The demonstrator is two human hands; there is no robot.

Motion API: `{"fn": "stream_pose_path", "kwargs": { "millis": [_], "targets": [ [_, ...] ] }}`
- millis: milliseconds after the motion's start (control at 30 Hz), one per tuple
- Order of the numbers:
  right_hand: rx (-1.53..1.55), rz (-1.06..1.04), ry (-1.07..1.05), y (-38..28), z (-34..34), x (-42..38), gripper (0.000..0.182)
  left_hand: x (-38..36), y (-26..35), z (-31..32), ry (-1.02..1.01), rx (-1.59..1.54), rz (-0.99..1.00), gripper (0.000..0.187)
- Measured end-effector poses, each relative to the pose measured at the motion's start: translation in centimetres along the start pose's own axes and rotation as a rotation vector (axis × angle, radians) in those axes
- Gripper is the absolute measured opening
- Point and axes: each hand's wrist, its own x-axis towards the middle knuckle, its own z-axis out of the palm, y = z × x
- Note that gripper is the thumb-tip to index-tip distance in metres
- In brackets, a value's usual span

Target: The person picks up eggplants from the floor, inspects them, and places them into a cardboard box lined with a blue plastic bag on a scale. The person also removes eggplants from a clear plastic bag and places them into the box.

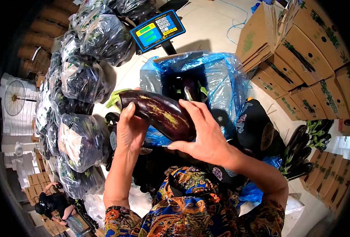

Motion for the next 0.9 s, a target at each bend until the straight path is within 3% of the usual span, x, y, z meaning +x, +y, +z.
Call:
{"fn": "stream_pose_path", "kwargs": {
  "millis": [67, 100, 200, 267, 333, 367, 467, 567, 667, 767, 833, 900],
  "targets": [
    [0.200, 0.181, -0.129, 0.6, -1.0, 0.8, 0.087, 1.2, -0.2, 0.3, -0.080, -0.058, -0.108, 0.056],
    [0.532, 0.285, -0.238, 1.0, -1.6, 1.6, 0.084, 1.7, -0.6, 0.8, -0.145, -0.112, -0.101, 0.053],
    [0.618, 0.395, -0.346, 1.7, -2.7, 3.0, 0.083, 3.3, -1.9, 2.4, -0.206, -0.235, -0.087, 0.054],
    [0.277, 0.379, -0.291, 1.1, -3.3, 3.7, 0.091, 4.4, -2.1, 3.3, -0.117, -0.058, -0.153, 0.051],
    [-0.259, 0.178, -0.061, 0.9, -2.8, 3.8, 0.095, 5.6, -2.8, 4.3, -0.079, 0.073, -0.186, 0.044],
    [-0.344, 0.106, -0.069, 1.5, -3.0, 4.2, 0.098, 5.9, -3.0, 4.7, -0.077, 0.124, -0.172, 0.043],
    [-0.387, 0.035, -0.165, 2.9, -4.1, 4.7, 0.087, 7.1, -3.2, 5.0, -0.044, 0.198, -0.142, 0.046],
    [-0.311, -0.046, -0.377, 5.6, -6.1, 5.1, 0.065, 7.3, -4.7, 3.6, 0.016, 0.211, -0.189, 0.034],
    [-0.600, -0.122, -0.558, 9.1, -7.5, 3.9, 0.048, 7.3, -7.3, 1.7, -0.014, 0.277, -0.210, 0.041],
    [-0.973, -0.031, -0.683, 9.6, -6.2, 3.8, 0.032, 7.6, -9.2, 0.6, -0.092, 0.318, -0.299, 0.059],
    [-0.908, 0.016, -0.704, 8.4, -6.1, 4.4, 0.029, 8.0, -9.2, 0.4, -0.114, 0.430, -0.367, 0.066],
    [-0.855, -0.012, -0.685, 7.9, -5.6, 4.7, 0.025, 8.8, -8.2, 0.1, -0.146, 0.565, -0.259, 0.068]
  ]
}}
